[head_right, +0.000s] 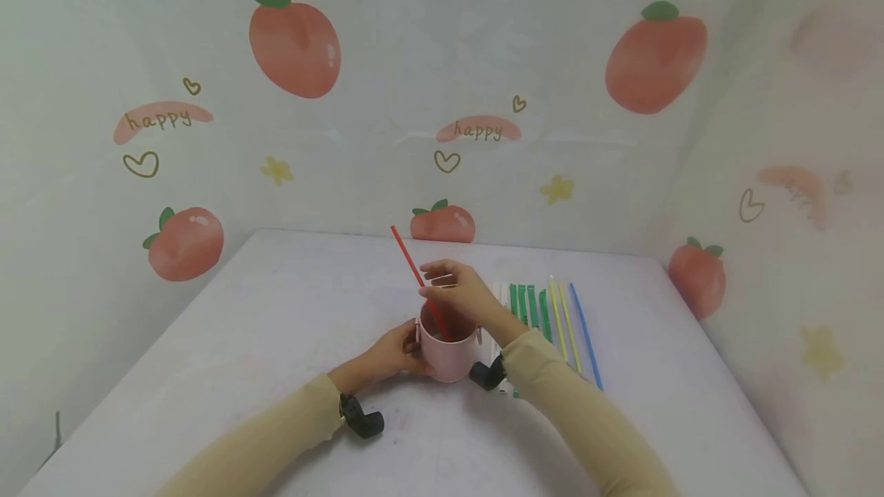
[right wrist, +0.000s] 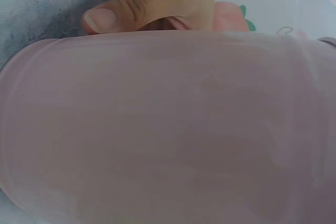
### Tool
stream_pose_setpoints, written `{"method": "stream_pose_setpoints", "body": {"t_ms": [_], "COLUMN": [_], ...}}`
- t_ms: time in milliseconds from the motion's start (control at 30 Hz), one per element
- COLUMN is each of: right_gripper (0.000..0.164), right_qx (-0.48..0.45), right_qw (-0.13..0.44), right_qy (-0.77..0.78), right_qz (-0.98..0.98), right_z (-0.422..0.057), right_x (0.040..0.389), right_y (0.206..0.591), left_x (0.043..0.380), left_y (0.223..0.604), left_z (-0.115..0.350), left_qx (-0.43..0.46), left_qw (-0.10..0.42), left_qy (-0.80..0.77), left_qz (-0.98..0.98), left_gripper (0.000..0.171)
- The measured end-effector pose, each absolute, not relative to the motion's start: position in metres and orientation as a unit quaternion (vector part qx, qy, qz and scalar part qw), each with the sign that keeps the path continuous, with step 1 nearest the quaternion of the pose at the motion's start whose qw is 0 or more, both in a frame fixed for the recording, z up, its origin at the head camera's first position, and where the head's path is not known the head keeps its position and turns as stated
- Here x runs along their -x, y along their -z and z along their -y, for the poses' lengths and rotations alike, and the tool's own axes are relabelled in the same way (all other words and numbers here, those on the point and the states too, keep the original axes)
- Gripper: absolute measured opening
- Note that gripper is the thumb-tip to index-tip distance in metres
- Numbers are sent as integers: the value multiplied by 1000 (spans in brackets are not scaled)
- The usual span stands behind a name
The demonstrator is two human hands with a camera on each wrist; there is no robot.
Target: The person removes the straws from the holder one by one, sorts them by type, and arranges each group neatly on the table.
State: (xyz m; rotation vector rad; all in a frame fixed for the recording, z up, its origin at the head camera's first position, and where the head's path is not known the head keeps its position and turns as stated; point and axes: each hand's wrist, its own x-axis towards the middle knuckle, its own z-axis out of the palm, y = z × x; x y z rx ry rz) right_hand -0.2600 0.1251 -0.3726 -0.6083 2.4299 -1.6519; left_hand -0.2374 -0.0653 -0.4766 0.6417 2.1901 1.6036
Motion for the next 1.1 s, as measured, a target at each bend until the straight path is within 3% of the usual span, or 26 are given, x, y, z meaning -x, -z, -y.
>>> {"method": "stream_pose_setpoints", "body": {"t_ms": [1100], "right_gripper": [34], "right_qx": [223], "right_qw": [72], "right_qy": [503], "right_qz": [-832], "right_z": [-122], "right_x": [259], "right_y": [373], "left_x": [236], "left_y": [477], "left_z": [65], "left_qx": [-211], "left_qw": [194], "left_qy": [-587], "left_qz": [-757], "left_gripper": [79]}}
